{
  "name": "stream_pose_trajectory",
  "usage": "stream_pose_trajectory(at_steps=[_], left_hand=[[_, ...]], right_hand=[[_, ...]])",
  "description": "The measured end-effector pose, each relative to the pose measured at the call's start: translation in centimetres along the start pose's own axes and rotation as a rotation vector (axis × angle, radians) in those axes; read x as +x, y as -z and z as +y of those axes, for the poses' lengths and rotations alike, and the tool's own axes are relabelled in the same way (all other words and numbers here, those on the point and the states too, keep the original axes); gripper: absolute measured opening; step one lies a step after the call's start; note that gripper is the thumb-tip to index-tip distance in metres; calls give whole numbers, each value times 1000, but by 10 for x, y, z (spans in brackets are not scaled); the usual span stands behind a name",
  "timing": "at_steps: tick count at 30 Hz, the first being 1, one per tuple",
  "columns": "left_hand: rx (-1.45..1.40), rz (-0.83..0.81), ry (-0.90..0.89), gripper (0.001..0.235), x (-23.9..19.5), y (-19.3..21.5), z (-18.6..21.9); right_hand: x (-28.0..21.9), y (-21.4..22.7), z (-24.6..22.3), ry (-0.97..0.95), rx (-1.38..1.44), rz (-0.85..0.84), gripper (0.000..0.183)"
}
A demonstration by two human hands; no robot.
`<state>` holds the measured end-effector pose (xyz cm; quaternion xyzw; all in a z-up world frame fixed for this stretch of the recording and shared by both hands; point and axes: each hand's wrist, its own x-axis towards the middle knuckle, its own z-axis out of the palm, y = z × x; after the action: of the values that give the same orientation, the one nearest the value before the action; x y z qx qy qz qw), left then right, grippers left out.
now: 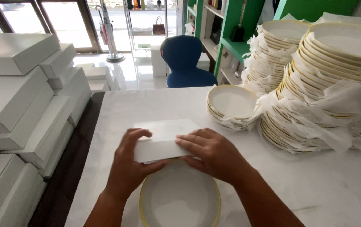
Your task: Wrapping ceramic plates in protective paper and placing them into individual white boxes.
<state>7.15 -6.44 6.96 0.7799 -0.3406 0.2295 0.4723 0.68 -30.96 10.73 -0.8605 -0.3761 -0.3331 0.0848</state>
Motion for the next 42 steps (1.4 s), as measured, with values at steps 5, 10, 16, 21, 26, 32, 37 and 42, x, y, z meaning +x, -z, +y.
stream_pose_trajectory(at_steps=[5, 10, 16, 21, 26, 32, 37, 42], left_hand=[[-58, -123, -239, 37, 3, -1, 6], [-156, 18, -220, 20, 3, -1, 9], [-350, 130, 25, 8, 3, -2, 5], [-340, 111, 7, 23, 4, -6, 2], [-311, 201, 136, 26, -15, -33, -30], [-312, 310, 173, 21, -9, -33, -22], [-305, 324, 176, 18, -7, -30, -16], [-279, 277, 124, 26, -8, -29, -17]], right_hand=[[-3, 7, 4, -39, 23, 32, 20], [-18, 11, 15, -169, 106, 130, 65], [-20, 5, 28, -385, 414, 269, 29], [-19, -9, 35, -682, 594, 235, 25], [-18, 23, 18, -1004, 289, 43, 72], [-21, 38, -20, -1350, 368, -754, 45], [-63, 15, -43, -1386, 809, -744, 27], [-99, 3, -76, -1682, 1227, -109, 116]])
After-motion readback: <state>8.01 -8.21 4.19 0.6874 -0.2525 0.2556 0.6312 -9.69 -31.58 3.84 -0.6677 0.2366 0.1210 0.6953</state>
